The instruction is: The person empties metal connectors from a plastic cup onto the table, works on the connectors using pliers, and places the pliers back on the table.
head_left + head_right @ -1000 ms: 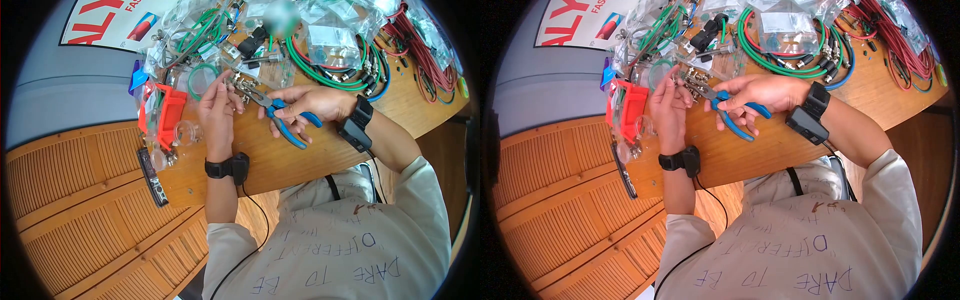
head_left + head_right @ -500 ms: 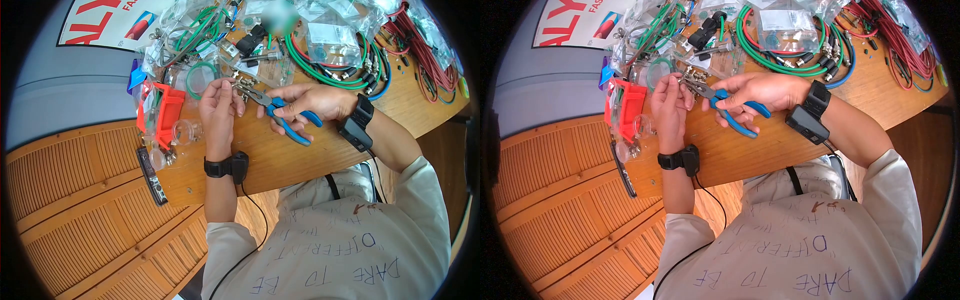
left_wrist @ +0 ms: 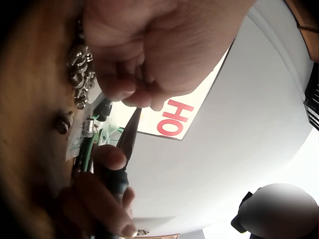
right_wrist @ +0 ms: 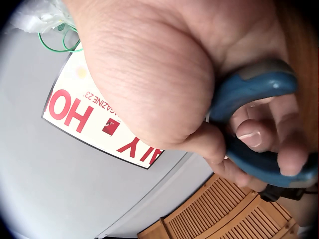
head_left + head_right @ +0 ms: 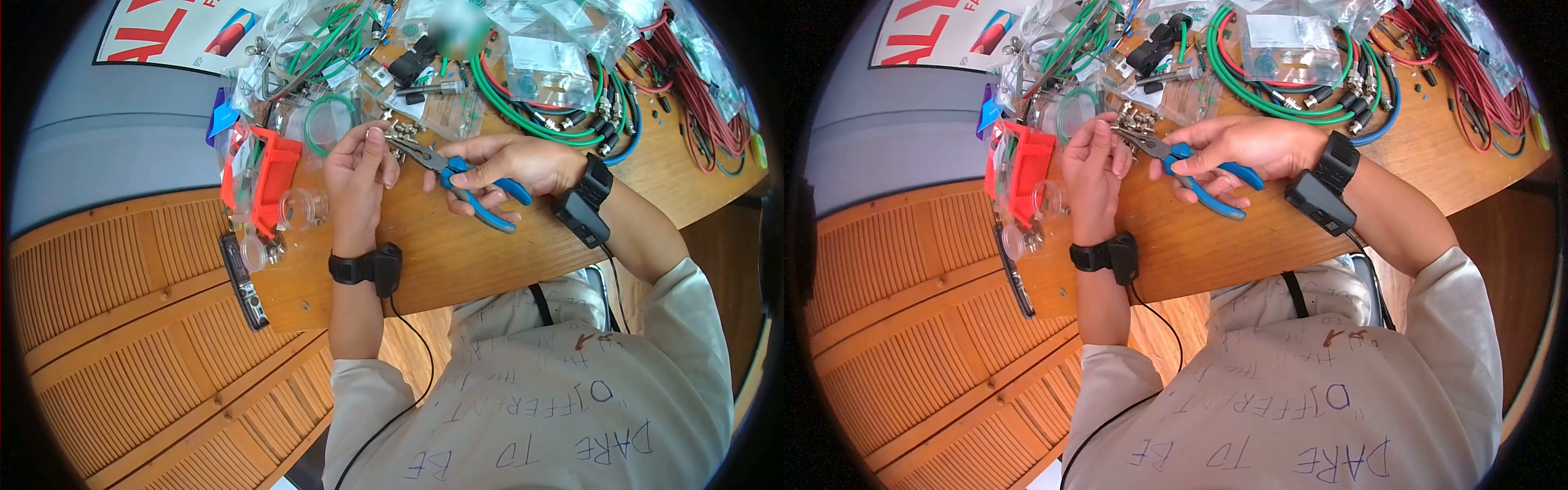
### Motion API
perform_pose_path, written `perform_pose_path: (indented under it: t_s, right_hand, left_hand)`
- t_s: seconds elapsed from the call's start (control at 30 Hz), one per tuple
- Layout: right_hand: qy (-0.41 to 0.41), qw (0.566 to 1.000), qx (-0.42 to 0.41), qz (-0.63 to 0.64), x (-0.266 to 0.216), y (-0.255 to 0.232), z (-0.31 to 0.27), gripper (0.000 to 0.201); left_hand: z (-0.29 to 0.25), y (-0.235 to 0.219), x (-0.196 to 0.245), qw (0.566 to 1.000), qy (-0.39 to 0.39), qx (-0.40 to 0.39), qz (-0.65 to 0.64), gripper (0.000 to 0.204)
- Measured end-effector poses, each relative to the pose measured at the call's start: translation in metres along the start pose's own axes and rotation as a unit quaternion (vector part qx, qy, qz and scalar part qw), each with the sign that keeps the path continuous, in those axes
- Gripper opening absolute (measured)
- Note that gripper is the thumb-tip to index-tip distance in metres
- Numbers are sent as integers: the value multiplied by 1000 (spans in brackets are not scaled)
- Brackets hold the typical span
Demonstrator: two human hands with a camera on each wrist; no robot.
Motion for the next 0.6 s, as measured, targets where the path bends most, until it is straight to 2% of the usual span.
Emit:
perform_pose_path:
  t_s: [0.13, 0.6]
  right_hand:
    - [17, 1000, 15, -2, -2, 4, -2, 33]
    - [9, 1000, 19, -7, -2, 5, -3, 33]
  left_hand:
    - [1, 0, 0, 1000, -4, -2, -12, 33]
    - [2, 2, 2, 997, -18, 64, -24, 45]
Point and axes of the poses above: each hand's wrist, its own z-axis towards the middle knuckle, its own y-axis out of the palm, x = y × z, the point moved 2 cm from there along z, towards the middle knuckle, and after that the axes turned 14 degrees about x, right-handed, at the moved point
